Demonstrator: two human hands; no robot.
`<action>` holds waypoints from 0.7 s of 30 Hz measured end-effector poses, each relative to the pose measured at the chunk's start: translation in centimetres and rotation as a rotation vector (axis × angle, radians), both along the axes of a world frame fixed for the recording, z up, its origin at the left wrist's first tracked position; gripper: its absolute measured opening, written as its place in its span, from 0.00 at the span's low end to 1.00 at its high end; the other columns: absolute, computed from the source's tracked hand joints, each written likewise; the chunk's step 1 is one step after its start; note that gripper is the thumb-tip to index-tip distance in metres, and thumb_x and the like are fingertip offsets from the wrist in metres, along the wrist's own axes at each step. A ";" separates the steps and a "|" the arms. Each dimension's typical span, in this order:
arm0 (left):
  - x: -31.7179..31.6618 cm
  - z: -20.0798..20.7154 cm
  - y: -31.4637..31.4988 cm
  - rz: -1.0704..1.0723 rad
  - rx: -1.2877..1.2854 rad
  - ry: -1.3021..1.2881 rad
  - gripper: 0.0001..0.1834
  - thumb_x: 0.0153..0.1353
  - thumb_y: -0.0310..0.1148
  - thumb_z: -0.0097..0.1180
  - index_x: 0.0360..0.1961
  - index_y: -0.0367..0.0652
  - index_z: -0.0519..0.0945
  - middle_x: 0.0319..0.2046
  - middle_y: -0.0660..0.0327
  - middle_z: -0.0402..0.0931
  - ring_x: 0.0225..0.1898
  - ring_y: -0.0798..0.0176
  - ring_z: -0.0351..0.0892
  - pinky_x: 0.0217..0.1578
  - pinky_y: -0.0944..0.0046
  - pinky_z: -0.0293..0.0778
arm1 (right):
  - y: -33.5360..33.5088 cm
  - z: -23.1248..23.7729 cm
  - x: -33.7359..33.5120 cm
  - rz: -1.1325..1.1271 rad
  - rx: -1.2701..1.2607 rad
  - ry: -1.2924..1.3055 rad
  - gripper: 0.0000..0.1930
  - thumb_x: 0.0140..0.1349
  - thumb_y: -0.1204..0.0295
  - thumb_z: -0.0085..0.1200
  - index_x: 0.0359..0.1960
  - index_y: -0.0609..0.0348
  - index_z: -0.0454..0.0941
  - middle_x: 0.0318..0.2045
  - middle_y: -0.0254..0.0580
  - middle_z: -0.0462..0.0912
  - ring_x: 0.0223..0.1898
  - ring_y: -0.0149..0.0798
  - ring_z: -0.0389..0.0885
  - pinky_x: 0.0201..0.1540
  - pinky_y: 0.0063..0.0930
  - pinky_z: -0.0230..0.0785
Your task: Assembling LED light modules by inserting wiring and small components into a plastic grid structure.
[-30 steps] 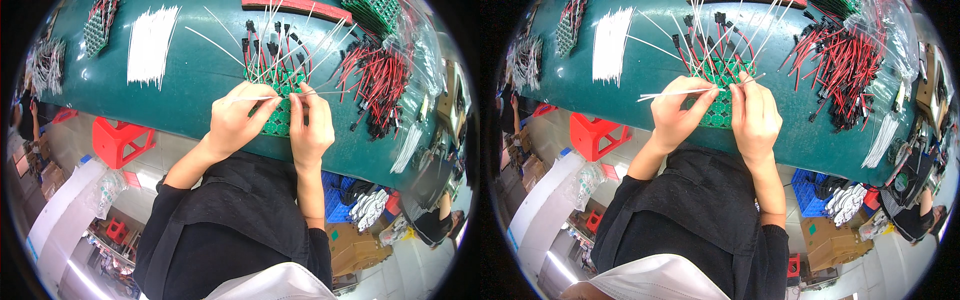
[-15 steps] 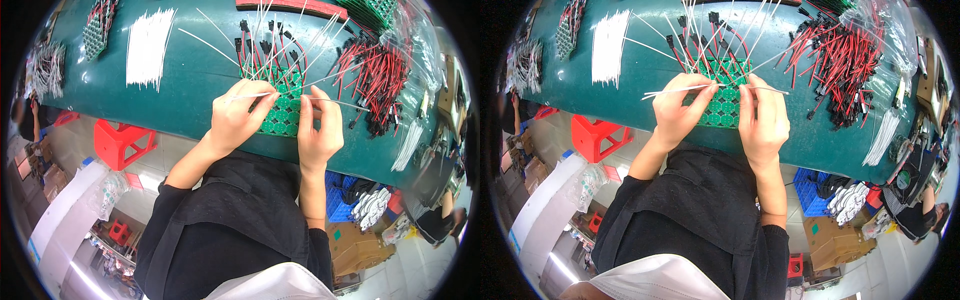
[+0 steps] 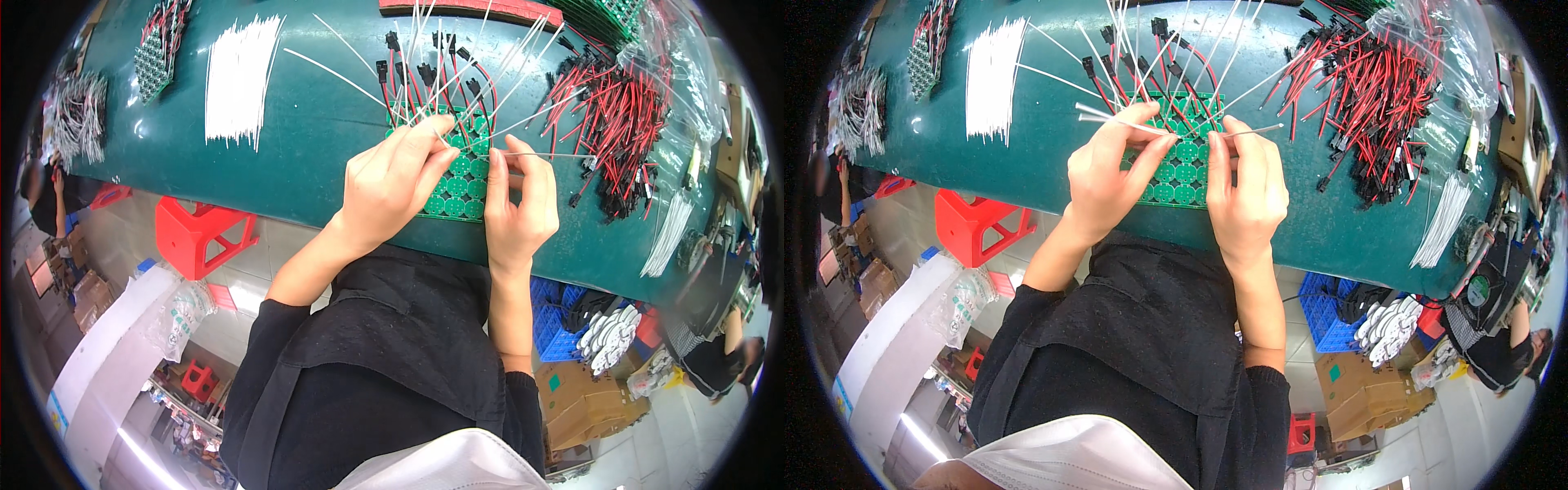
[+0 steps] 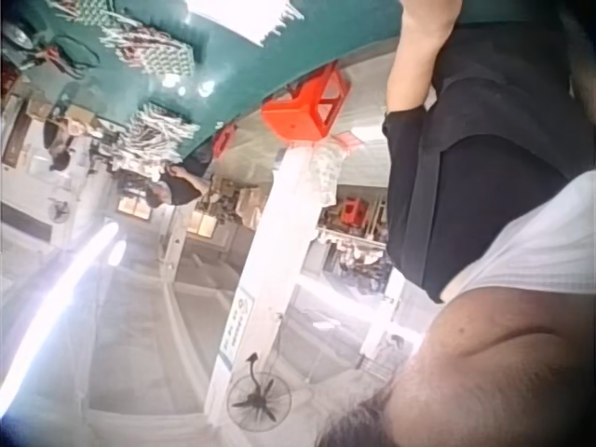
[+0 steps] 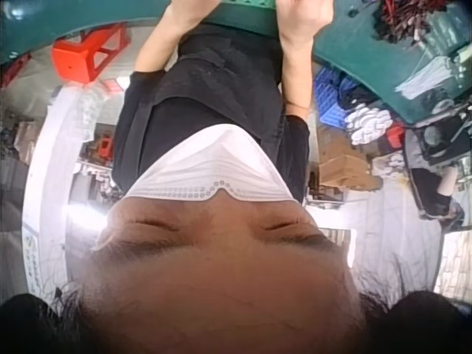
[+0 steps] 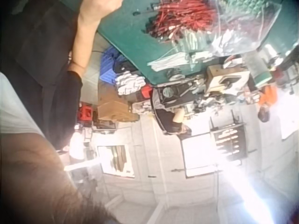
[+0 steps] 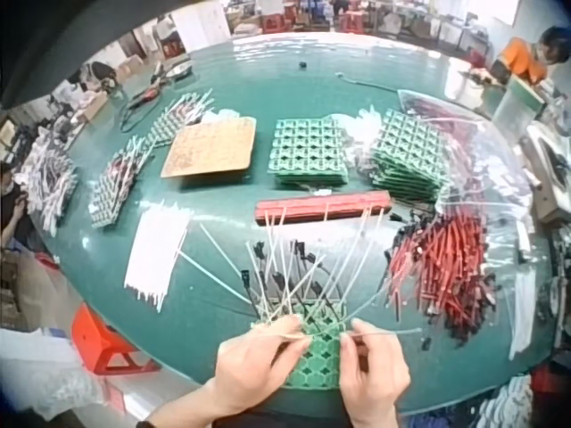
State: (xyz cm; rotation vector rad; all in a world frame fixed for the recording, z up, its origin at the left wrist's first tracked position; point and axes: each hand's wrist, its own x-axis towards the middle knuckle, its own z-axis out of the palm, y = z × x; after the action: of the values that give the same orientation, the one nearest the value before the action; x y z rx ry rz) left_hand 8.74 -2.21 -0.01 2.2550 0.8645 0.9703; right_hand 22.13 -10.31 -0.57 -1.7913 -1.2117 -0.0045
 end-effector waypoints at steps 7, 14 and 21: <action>-0.1 -0.9 0.0 -0.008 -0.004 -0.077 0.30 0.51 0.23 0.68 0.56 0.33 0.71 0.34 0.59 0.84 0.26 0.65 0.84 0.26 0.69 0.77 | -0.1 -0.1 0.0 -0.011 0.005 0.005 0.11 0.55 0.83 0.63 0.41 0.66 0.79 0.33 0.44 0.82 0.24 0.32 0.80 0.23 0.23 0.74; 0.3 -0.8 -0.1 -0.020 0.063 -0.062 0.34 0.50 0.23 0.68 0.59 0.32 0.68 0.47 0.53 0.82 0.27 0.65 0.85 0.26 0.68 0.78 | -0.1 -0.4 0.0 -0.011 0.015 -0.008 0.09 0.57 0.82 0.62 0.39 0.66 0.79 0.32 0.43 0.82 0.28 0.32 0.82 0.27 0.22 0.78; 0.6 0.0 -0.1 0.013 -0.039 -0.089 0.27 0.51 0.22 0.67 0.53 0.38 0.75 0.36 0.60 0.82 0.26 0.65 0.83 0.26 0.68 0.77 | 0.2 -0.6 0.1 -0.019 0.004 -0.066 0.11 0.54 0.82 0.64 0.39 0.65 0.79 0.31 0.45 0.82 0.28 0.39 0.81 0.30 0.29 0.76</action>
State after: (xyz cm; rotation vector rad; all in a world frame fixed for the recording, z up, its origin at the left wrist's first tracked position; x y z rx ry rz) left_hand 9.33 -2.33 0.03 2.1583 0.8529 1.0425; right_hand 22.24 -10.11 -1.21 -1.8119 -1.2397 -0.0772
